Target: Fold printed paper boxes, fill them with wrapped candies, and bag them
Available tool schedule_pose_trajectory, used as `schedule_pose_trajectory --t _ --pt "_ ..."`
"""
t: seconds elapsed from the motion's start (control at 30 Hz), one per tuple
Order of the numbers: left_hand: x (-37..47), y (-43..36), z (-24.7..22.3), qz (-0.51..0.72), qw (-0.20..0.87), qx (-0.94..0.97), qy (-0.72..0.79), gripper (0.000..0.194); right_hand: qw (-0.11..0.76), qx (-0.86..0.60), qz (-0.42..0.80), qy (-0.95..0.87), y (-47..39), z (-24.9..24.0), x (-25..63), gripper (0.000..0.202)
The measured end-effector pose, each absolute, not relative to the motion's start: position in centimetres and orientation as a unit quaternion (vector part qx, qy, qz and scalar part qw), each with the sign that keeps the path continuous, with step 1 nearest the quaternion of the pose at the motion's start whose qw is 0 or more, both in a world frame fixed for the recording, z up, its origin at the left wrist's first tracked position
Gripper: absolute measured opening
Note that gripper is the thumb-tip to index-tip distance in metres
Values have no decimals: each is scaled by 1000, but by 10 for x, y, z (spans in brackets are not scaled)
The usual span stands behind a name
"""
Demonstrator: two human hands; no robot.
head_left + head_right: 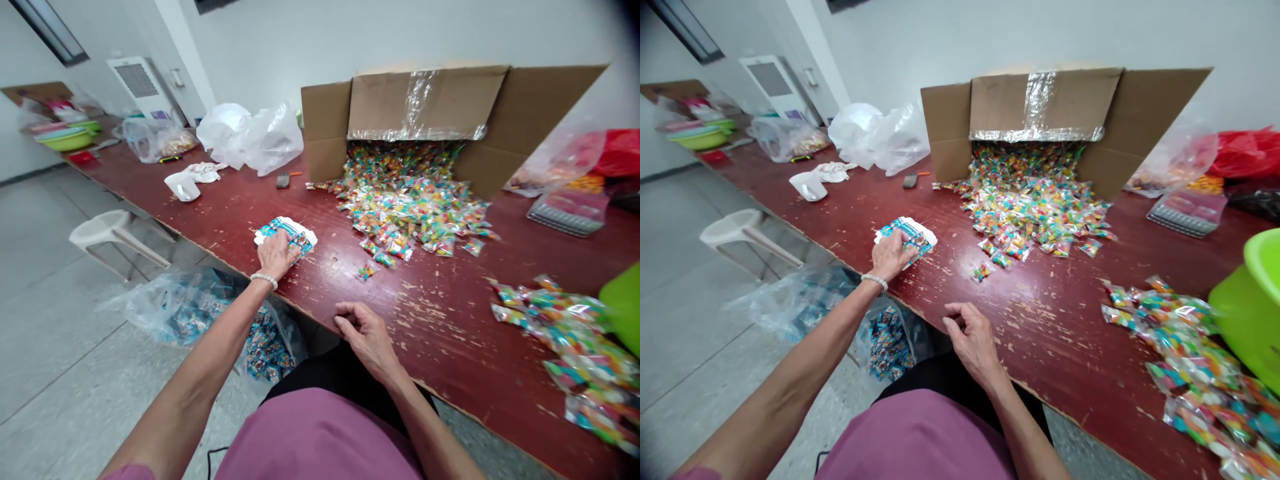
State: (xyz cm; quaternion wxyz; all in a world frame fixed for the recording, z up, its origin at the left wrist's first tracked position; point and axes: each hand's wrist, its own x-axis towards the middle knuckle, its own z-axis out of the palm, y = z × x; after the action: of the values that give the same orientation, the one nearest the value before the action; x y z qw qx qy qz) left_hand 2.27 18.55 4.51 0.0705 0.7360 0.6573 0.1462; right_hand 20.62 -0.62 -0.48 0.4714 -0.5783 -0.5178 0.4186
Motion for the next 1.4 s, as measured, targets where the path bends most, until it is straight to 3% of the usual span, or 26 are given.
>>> schedule_pose_trajectory --t 0.07,0.13,0.17,0.23,0.3,0.47,0.6,0.77,0.87,1.0,1.2,1.4 --pt "22 165 48 182 110 735 644 23 495 -572 488 -435 -5 -5 206 40" --pt "21 132 49 214 185 734 617 24 533 -557 538 -341 -5 -4 206 63" --pt "21 112 49 260 307 712 575 27 551 -545 551 -309 -5 -2 206 69" --pt "20 72 48 270 537 629 493 35 572 -519 562 -295 -7 4 205 62" --pt "20 40 48 235 678 536 446 37 572 -499 566 -322 -10 11 204 44" --pt "22 10 48 77 869 394 288 51 517 -460 589 -417 -18 32 201 28" --pt "27 7 45 109 876 375 283 42 517 -437 598 -429 -22 40 199 31" --pt "33 4 47 195 788 464 354 26 550 -409 632 -362 -26 42 192 68" --pt "36 2 49 222 759 479 382 21 525 -394 674 -340 -29 45 187 51" --pt "40 0 43 253 767 440 392 28 514 -417 673 -330 -32 45 182 36" --pt "42 4 37 296 715 485 407 34 561 -513 532 -373 -23 36 191 29" --pt "43 -8 42 395 655 482 427 72 618 -502 519 -310 -19 27 190 54"
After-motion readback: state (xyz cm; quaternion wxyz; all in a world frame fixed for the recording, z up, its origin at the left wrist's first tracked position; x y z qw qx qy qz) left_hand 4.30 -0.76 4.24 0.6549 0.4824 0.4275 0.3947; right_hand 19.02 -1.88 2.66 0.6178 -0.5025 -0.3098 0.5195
